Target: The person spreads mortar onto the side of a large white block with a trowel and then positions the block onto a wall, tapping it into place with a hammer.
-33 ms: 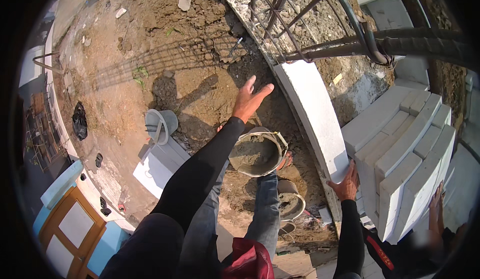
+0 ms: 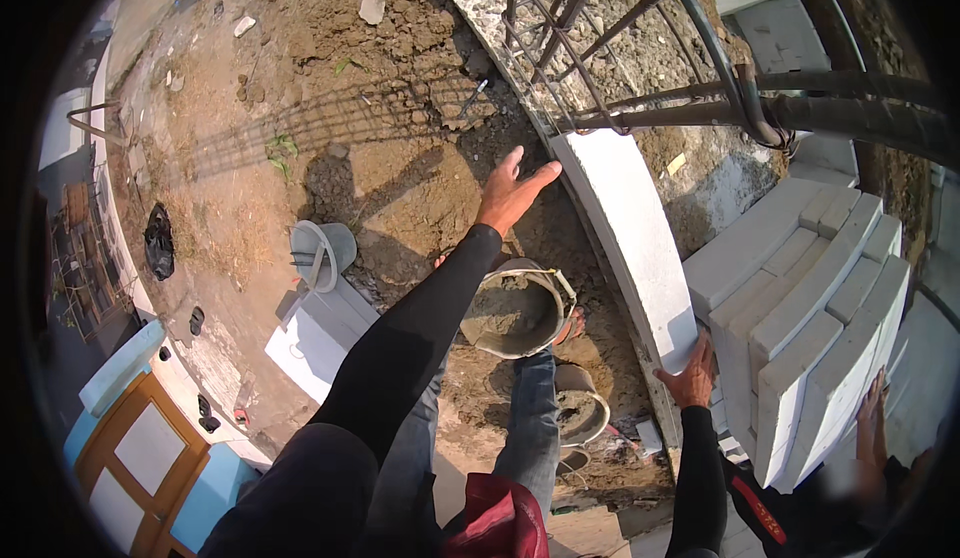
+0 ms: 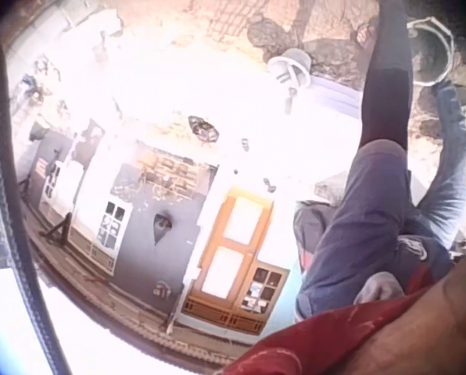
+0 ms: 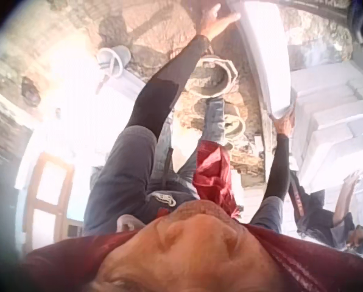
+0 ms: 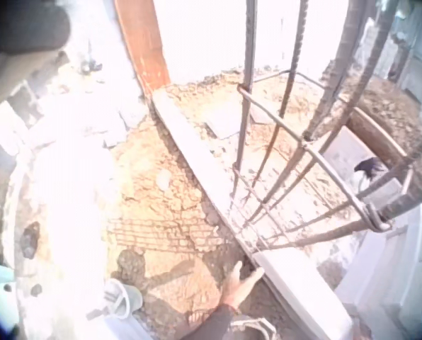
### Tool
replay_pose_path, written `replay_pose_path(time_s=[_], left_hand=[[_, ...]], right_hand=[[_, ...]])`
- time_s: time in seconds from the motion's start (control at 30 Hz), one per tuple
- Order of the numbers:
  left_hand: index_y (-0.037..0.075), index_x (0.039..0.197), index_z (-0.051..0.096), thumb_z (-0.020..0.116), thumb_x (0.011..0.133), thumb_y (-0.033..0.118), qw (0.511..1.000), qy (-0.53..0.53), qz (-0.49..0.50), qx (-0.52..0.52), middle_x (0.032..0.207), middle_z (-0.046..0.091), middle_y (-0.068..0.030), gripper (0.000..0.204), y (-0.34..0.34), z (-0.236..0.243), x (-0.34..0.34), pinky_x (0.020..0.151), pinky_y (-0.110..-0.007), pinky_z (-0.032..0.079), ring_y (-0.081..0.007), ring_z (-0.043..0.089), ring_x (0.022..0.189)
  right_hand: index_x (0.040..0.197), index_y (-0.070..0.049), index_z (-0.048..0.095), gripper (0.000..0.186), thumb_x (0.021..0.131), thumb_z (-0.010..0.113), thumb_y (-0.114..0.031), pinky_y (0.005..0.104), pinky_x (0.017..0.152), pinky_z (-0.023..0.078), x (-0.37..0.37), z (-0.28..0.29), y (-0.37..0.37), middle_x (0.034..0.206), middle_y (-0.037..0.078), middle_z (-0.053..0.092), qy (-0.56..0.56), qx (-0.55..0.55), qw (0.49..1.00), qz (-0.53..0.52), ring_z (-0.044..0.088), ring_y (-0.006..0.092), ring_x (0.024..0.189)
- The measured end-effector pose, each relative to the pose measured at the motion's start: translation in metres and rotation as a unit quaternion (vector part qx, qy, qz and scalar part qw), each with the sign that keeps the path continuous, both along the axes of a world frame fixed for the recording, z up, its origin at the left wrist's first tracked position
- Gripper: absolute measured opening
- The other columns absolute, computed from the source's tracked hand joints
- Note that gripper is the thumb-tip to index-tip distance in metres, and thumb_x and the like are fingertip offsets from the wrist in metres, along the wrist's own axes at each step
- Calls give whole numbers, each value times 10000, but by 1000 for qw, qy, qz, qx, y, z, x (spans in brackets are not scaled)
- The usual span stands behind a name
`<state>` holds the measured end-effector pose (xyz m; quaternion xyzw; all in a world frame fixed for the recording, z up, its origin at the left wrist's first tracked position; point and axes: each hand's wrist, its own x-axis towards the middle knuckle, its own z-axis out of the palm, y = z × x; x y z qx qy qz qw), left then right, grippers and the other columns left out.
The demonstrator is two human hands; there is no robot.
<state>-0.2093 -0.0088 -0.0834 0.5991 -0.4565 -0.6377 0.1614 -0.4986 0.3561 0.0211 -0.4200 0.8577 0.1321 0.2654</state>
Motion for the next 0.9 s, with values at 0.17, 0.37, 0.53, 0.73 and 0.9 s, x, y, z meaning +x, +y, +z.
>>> replay_pose_path(time_s=[0.17,0.37,0.53,0.73,0.9], left_hand=[[12,1563,323,800,797,530,999,44,-5,15,1553,361,-291,1041,-30,22,-49,1169,-473,379,-406,395,1437],[97,1467,517,854,731,521,999,-4,-33,-29,1469,469,-266,913,-37,10,-48,1116,-510,442,-402,482,1361],[75,1459,519,874,701,562,997,19,-52,-44,1326,598,-274,968,-40,-6,-42,1024,-503,513,-396,605,1234],[55,1509,436,861,741,534,998,22,-45,-50,1340,580,-275,1000,-28,1,-52,1032,-466,518,-368,603,1235],[21,1497,444,866,732,541,998,13,-45,-53,1322,597,-297,1017,-30,3,-49,1024,-457,510,-362,617,1228]], right_hand=[[1564,-68,178,1231,602,923,-255,499,1060,456,-10,-6,22,1449,230,440,-27,29,999,-29,482,436,1308],[1529,-43,219,1174,603,915,-229,493,1060,457,-16,-17,28,1417,243,456,-39,25,999,-7,487,438,1293],[1542,-34,200,1208,592,924,-215,489,1066,459,-16,-18,28,1425,247,448,-48,13,999,8,483,442,1298],[1564,-40,176,1271,567,943,-218,485,1078,459,-30,-21,37,1431,247,449,-59,9,998,17,482,438,1305],[1572,-42,163,1316,540,962,-211,485,1071,457,-32,-27,38,1422,254,461,-57,27,998,-4,484,448,1302]])
